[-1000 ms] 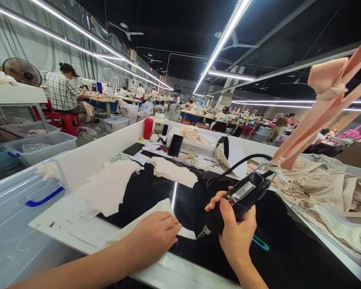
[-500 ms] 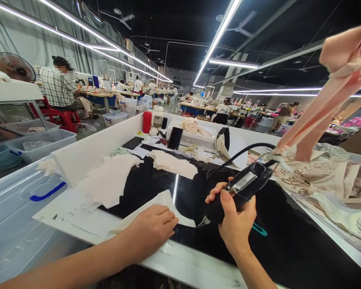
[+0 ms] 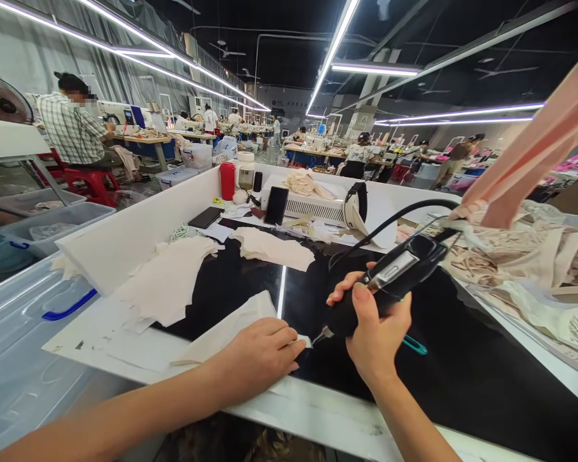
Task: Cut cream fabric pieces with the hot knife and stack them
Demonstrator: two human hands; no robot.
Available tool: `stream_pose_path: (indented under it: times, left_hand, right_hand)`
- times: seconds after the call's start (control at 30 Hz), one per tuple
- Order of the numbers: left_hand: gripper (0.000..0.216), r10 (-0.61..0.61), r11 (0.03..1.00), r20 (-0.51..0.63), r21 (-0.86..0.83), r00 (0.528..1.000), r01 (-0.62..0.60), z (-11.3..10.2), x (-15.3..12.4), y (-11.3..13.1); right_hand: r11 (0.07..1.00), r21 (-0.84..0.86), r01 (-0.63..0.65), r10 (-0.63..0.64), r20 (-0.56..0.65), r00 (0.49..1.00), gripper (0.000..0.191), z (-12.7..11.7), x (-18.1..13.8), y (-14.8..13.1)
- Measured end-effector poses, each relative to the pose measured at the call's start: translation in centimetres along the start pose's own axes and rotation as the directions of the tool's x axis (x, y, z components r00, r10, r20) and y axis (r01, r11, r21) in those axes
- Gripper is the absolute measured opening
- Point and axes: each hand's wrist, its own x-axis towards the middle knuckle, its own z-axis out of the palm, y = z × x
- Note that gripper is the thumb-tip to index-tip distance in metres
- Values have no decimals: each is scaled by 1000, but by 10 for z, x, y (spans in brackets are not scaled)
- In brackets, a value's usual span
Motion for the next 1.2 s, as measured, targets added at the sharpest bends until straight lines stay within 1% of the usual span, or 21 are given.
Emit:
stream_pose_path:
  times: [0.1,0.23,0.5,0.7,0.93,1.2]
  left_hand:
    - [35,10,1000,20,-4,1000,-10,5,3,0]
    - [39,13,1000,33,-6,999,-13,7,5,-1]
    - [38,-18,1000,72,-2,997,18,8,7,-4]
    - [40,-46,999,79,-11,996,47,8,5,-4]
    - [37,-47,999,83,-22,995,49,6,3,-5]
    - [32,-26,1000,72,5,997,26,10,2,-5]
  right_hand:
    - [1000,2,3,-3,-10,1000,36,4,1,3]
    - [1000,-2,2,-2,-11,1000,35,7,2,7]
    - [1000,11,-1,2,-8,1000,38,6,1,9]
    - [1000,18,14,-14,9,1000,34,6,2,8]
    - [1000,1,12,-12,12,1000,35,6,2,9]
    - [1000,1,13,-13,-5,1000,32,8,4,5]
